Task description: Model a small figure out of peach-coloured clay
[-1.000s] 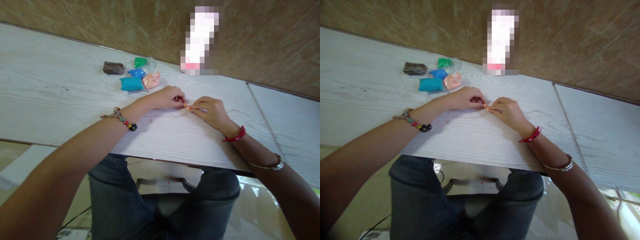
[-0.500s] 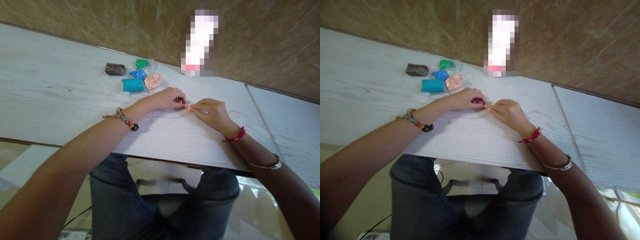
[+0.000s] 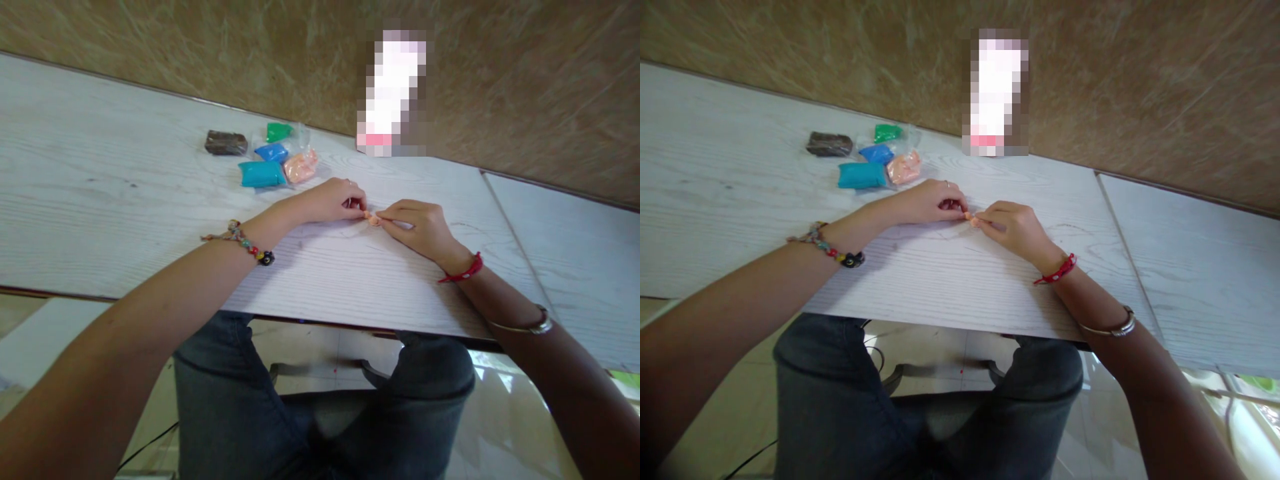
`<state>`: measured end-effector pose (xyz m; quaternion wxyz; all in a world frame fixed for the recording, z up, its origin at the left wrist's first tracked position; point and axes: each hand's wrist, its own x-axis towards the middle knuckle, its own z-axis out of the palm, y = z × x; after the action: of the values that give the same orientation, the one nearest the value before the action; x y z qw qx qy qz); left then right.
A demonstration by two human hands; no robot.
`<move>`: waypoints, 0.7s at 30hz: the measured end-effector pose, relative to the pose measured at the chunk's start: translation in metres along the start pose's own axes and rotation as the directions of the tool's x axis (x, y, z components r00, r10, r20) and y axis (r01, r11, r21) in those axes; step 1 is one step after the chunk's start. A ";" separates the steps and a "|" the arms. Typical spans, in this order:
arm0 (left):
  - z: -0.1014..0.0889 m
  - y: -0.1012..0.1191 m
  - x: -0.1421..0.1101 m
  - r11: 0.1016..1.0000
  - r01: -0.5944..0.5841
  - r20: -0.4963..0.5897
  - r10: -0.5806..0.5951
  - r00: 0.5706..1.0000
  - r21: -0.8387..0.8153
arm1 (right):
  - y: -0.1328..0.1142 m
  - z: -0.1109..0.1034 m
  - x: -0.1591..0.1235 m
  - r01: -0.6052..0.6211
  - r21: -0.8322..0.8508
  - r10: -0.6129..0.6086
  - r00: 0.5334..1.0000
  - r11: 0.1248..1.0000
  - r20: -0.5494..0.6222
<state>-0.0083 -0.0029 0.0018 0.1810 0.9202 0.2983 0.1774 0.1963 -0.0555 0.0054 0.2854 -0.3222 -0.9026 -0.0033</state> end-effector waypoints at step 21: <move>-0.003 0.002 -0.001 1.000 0.005 0.015 -0.005 1.000 -0.004 | 0.005 -0.005 -0.001 0.040 -0.001 -0.040 0.997 0.999 0.065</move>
<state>-0.0095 -0.0050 0.0050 0.1854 0.9205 0.2988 0.1705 0.2023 -0.0532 0.0079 0.2553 -0.3041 -0.9178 0.0004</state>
